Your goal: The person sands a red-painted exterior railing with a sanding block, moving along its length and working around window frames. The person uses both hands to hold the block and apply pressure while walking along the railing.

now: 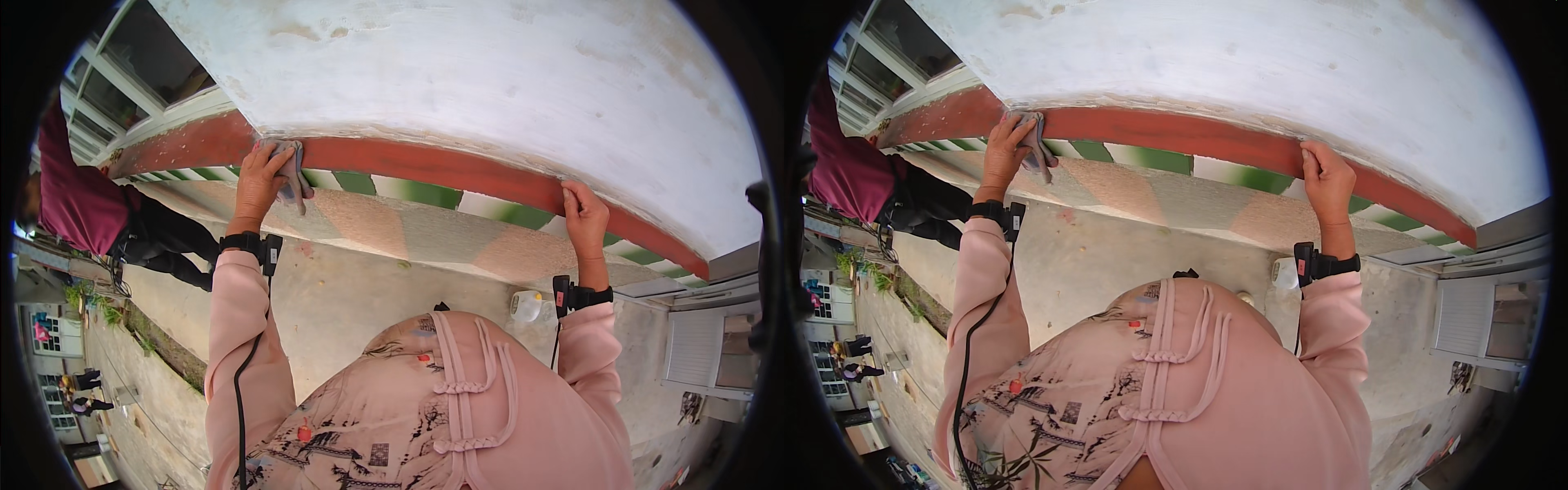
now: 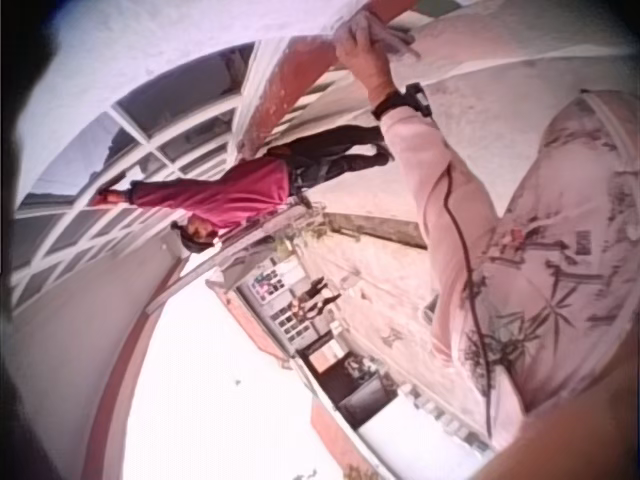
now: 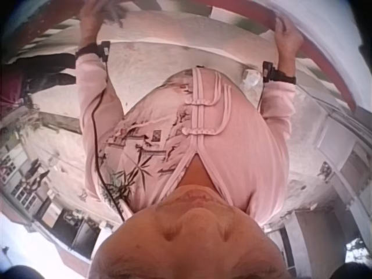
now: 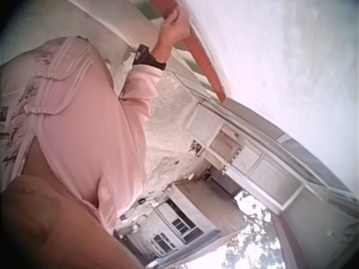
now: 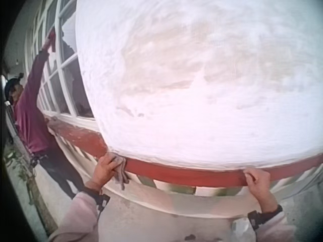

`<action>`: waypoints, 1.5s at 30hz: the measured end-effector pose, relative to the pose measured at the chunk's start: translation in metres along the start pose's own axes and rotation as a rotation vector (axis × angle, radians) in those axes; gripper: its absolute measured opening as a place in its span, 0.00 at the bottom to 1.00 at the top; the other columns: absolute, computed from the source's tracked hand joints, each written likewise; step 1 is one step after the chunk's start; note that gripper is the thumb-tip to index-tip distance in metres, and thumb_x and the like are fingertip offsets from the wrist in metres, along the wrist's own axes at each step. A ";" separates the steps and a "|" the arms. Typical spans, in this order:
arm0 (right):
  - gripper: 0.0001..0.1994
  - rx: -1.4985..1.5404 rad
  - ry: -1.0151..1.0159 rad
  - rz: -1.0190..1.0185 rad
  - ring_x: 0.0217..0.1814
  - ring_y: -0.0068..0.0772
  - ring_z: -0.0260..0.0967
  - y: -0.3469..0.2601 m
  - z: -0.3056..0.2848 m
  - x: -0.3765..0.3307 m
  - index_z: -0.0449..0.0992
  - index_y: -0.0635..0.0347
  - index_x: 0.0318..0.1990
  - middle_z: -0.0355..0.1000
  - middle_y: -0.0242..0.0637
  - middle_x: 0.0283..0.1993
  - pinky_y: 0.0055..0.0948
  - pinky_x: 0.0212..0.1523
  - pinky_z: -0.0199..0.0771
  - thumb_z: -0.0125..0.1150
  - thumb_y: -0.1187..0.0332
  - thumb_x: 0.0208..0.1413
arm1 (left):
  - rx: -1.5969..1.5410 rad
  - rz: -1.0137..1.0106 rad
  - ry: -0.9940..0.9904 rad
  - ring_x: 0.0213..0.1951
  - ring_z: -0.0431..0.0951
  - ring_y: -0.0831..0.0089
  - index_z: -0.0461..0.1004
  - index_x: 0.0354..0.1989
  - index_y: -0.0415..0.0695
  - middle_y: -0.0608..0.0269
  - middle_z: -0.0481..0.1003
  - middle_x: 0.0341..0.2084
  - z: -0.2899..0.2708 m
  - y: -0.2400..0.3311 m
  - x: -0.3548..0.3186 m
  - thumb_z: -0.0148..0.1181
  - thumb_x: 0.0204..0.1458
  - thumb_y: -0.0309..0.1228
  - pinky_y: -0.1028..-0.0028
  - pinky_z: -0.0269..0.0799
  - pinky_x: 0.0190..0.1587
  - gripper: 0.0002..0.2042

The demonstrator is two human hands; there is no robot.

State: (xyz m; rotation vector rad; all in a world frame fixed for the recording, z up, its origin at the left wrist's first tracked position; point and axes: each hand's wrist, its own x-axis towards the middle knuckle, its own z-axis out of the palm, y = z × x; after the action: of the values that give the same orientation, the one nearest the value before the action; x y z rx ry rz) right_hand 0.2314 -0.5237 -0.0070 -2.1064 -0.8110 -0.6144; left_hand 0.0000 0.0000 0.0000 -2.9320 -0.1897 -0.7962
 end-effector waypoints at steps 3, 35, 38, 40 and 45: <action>0.06 -0.004 0.019 -0.042 0.26 0.19 0.63 -0.001 0.003 0.000 0.78 0.61 0.42 0.70 0.33 0.25 0.20 0.30 0.67 0.59 0.74 0.57 | -0.034 -0.030 -0.001 0.54 0.69 0.53 0.72 0.56 0.57 0.58 0.70 0.54 0.005 -0.029 -0.004 0.68 0.29 0.18 0.61 0.66 0.58 0.37; 0.05 0.111 0.002 -0.091 0.27 0.34 0.73 -0.011 0.000 0.005 0.78 0.59 0.34 0.76 0.39 0.30 0.25 0.30 0.73 0.62 0.77 0.49 | -0.087 -0.057 0.115 0.53 0.69 0.53 0.77 0.50 0.54 0.56 0.73 0.49 0.015 0.070 0.013 0.70 0.27 0.26 0.57 0.62 0.58 0.31; 0.05 0.158 -0.022 -0.078 0.26 0.35 0.73 -0.012 -0.002 0.005 0.78 0.59 0.34 0.76 0.39 0.30 0.26 0.29 0.73 0.61 0.77 0.49 | -0.125 -0.062 0.129 0.53 0.68 0.54 0.77 0.50 0.54 0.55 0.72 0.49 0.015 0.096 0.018 0.71 0.26 0.27 0.56 0.61 0.58 0.32; 0.05 0.158 -0.021 -0.102 0.26 0.35 0.73 -0.013 -0.002 0.005 0.78 0.58 0.33 0.76 0.39 0.29 0.27 0.29 0.73 0.61 0.77 0.49 | -0.145 -0.044 0.151 0.54 0.68 0.54 0.77 0.50 0.54 0.55 0.71 0.49 0.014 0.116 0.021 0.71 0.27 0.27 0.56 0.60 0.58 0.32; 0.05 0.186 -0.012 -0.126 0.26 0.35 0.73 -0.013 -0.003 0.005 0.78 0.57 0.32 0.76 0.38 0.28 0.27 0.28 0.73 0.62 0.77 0.48 | -0.196 0.026 0.163 0.52 0.68 0.52 0.76 0.51 0.53 0.55 0.70 0.48 0.015 0.176 0.036 0.71 0.26 0.28 0.54 0.60 0.59 0.33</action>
State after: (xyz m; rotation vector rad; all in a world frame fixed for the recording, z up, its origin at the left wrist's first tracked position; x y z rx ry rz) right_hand 0.2251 -0.5178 0.0045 -1.9031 -0.9749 -0.5699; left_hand 0.0642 -0.1685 -0.0054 -3.0208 -0.0634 -1.1031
